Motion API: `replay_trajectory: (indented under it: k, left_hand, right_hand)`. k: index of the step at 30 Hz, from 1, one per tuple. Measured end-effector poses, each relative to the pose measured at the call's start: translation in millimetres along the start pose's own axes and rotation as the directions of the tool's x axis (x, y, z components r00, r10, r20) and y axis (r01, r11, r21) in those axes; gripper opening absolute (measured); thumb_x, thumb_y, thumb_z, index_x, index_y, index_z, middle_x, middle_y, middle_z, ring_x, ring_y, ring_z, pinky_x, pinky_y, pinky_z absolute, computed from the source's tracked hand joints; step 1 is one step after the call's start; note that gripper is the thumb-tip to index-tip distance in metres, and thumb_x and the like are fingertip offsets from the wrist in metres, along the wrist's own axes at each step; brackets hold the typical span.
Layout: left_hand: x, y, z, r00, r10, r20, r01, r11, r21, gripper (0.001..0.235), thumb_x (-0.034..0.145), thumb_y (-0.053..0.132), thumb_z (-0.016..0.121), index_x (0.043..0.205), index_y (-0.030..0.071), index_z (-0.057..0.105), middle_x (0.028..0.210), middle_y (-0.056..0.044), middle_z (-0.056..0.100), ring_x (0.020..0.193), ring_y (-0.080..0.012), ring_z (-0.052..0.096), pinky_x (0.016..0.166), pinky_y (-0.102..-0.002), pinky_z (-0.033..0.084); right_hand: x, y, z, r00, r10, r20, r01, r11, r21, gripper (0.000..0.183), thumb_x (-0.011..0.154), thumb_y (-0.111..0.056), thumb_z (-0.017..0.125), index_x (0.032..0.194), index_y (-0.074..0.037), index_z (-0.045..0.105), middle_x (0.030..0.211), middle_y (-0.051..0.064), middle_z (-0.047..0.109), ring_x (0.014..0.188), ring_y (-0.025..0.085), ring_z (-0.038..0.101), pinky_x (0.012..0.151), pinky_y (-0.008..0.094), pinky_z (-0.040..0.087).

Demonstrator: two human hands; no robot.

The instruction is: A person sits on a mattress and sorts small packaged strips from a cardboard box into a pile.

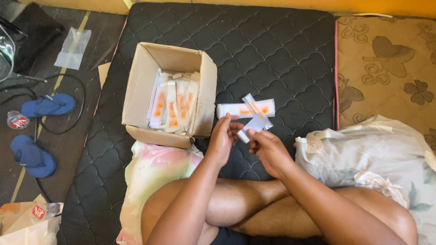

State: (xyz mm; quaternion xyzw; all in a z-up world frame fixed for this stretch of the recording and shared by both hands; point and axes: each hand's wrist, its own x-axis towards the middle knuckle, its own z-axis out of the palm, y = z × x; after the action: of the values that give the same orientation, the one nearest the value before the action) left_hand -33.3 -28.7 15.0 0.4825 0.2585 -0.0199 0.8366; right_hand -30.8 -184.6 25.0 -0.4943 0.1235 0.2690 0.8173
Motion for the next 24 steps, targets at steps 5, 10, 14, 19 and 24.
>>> replay_trajectory:
  k: [5,10,14,19,24]
  left_hand:
    - [-57.0,-4.5,33.9,0.998,-0.031,-0.063,0.025,0.994,-0.102,0.033,0.097,0.033,0.068,0.115,0.009,0.056,0.096,-0.008,0.064,0.084,-0.0191,0.065,0.077,-0.031,0.054]
    - [-47.0,-22.1,13.0,1.0,0.011,-0.016,-0.011,1.0,-0.029,0.028,0.096,0.012,0.07,0.118,-0.002,0.059,0.104,-0.016,0.066,0.093,-0.0251,0.069,0.087,-0.036,0.059]
    - [-28.1,-19.0,-1.7,0.994,0.105,0.0,-0.105,0.993,-0.051,0.026,0.095,0.011,0.071,0.115,-0.003,0.062,0.101,-0.02,0.071,0.089,-0.0265,0.074,0.083,-0.039,0.063]
    - [-20.1,-13.4,2.9,0.982,0.178,-0.059,-0.18,0.983,-0.034,0.022,0.094,0.01,0.07,0.111,-0.002,0.062,0.093,-0.015,0.072,0.079,-0.0202,0.074,0.076,-0.033,0.064]
    - [-7.7,-5.3,-7.7,0.976,0.205,-0.068,-0.201,0.978,0.058,0.016,0.095,0.01,0.07,0.109,0.003,0.066,0.091,-0.013,0.072,0.077,-0.0187,0.074,0.075,-0.033,0.064]
  right_hand:
    - [-1.5,1.6,-0.7,0.996,-0.066,-0.068,0.065,0.998,-0.006,0.031,0.098,-0.021,0.072,0.074,-0.006,0.06,0.066,0.003,0.048,0.066,0.016,0.054,0.069,0.031,0.048]
    - [-14.4,-5.8,17.9,0.992,-0.097,-0.076,0.095,0.995,-0.02,0.029,0.095,-0.023,0.076,0.074,-0.008,0.063,0.067,0.007,0.06,0.063,0.02,0.063,0.065,0.031,0.05]
    - [0.4,6.2,4.1,0.991,-0.108,-0.077,0.105,0.994,-0.042,0.029,0.093,-0.021,0.078,0.074,-0.004,0.065,0.068,0.01,0.06,0.064,0.02,0.059,0.066,0.032,0.048]
    - [9.8,3.9,-7.9,0.983,-0.13,-0.132,0.136,0.99,0.041,0.024,0.09,-0.016,0.08,0.079,-0.002,0.066,0.074,0.014,0.067,0.07,0.024,0.068,0.071,0.034,0.055]
    - [11.7,-21.8,-6.2,0.975,-0.197,-0.105,0.205,0.976,0.068,0.02,0.093,-0.015,0.076,0.082,-0.003,0.065,0.076,0.016,0.068,0.076,0.027,0.072,0.078,0.037,0.056]
